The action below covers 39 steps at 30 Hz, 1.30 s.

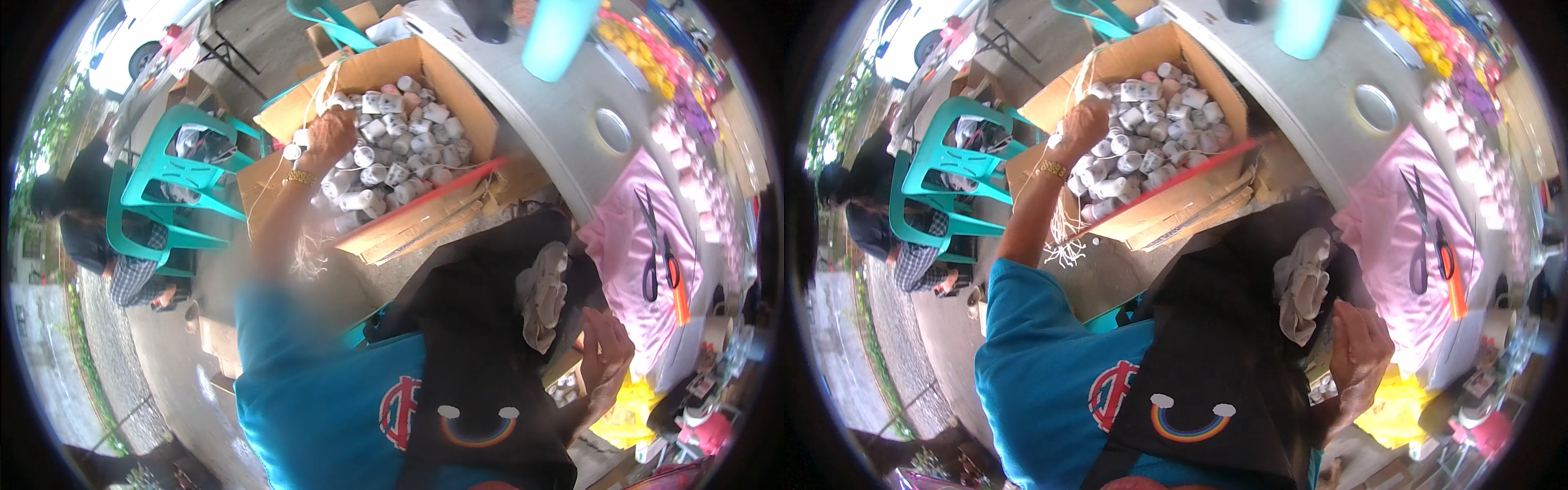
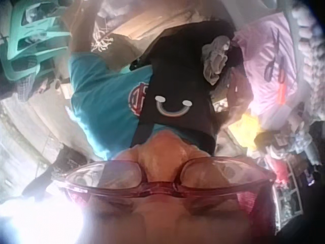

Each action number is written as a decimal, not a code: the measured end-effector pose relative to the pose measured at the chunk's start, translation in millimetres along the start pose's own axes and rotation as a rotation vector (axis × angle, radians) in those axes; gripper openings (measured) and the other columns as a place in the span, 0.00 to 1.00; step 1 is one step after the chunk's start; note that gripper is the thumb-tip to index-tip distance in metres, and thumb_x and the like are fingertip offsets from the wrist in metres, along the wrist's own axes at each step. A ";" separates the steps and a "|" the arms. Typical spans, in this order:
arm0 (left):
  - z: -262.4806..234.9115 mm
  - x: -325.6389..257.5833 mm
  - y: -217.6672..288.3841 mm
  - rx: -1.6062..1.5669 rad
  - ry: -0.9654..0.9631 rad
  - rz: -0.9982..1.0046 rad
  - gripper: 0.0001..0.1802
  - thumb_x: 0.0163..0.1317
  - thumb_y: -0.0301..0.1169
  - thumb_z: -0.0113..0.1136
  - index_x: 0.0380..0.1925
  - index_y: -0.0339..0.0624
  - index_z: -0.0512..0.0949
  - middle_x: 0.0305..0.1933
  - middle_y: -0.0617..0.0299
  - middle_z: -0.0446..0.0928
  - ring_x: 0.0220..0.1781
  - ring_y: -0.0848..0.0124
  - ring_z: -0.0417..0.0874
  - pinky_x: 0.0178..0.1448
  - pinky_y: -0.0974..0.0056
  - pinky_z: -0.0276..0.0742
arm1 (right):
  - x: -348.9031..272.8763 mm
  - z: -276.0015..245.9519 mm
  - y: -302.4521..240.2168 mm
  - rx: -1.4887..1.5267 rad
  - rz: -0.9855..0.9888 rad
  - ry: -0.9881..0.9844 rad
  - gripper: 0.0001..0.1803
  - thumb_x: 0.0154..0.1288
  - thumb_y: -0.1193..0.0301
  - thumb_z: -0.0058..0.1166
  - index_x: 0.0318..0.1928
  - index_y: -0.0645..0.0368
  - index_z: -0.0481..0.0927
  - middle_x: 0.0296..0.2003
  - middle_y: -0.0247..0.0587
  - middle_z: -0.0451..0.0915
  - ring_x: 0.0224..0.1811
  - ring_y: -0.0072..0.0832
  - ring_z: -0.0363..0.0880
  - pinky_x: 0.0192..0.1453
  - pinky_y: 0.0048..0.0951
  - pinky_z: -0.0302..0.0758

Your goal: The person assembles small cylindrical candles by inserting wicks, trimming them with scissors, and wiping the surface with a cloth. They place finished candles into a cardboard box and repeat the process with multiple units.

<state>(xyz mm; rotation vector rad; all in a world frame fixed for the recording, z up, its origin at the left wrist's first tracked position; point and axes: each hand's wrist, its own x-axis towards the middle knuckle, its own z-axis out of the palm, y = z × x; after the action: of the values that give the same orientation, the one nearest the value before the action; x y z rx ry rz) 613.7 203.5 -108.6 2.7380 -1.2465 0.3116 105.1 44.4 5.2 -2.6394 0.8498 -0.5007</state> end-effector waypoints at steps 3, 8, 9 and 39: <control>6.2 -3.9 -36.4 0.033 0.040 0.007 0.06 0.58 0.29 0.53 0.31 0.43 0.79 0.36 0.51 0.78 0.41 0.53 0.82 0.53 0.41 0.74 | 10.8 3.1 0.2 0.063 0.017 0.088 0.10 0.57 0.81 0.57 0.41 0.63 0.83 0.33 0.48 0.83 0.35 0.42 0.82 0.40 0.36 0.77; 29.9 10.1 -24.6 0.003 0.172 0.039 0.13 0.61 0.38 0.56 0.42 0.46 0.78 0.44 0.54 0.78 0.51 0.54 0.79 0.65 0.31 0.59 | 17.8 16.7 4.5 0.093 0.032 -0.036 0.09 0.58 0.80 0.57 0.40 0.63 0.83 0.34 0.49 0.83 0.35 0.45 0.82 0.41 0.38 0.76; 34.6 16.2 -15.8 0.022 0.308 0.092 0.14 0.61 0.40 0.55 0.43 0.46 0.77 0.45 0.53 0.78 0.54 0.55 0.77 0.67 0.30 0.55 | 18.2 19.7 3.8 0.090 0.009 -0.061 0.09 0.58 0.79 0.57 0.40 0.63 0.83 0.34 0.49 0.83 0.35 0.45 0.82 0.41 0.39 0.76; 57.5 102.9 91.5 0.044 -0.004 -0.161 0.28 0.59 0.53 0.55 0.49 0.44 0.80 0.59 0.58 0.74 0.61 0.55 0.77 0.67 0.19 0.26 | -4.5 110.8 25.8 -0.192 0.218 -0.121 0.28 0.49 0.70 0.64 0.55 0.54 0.75 0.51 0.49 0.75 0.52 0.45 0.76 0.53 0.42 0.74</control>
<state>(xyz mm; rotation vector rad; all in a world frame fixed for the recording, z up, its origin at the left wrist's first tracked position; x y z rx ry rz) 618.4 57.4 -138.4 2.8547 -1.0239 0.3209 135.6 48.8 -104.4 -2.6680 1.1806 -0.2104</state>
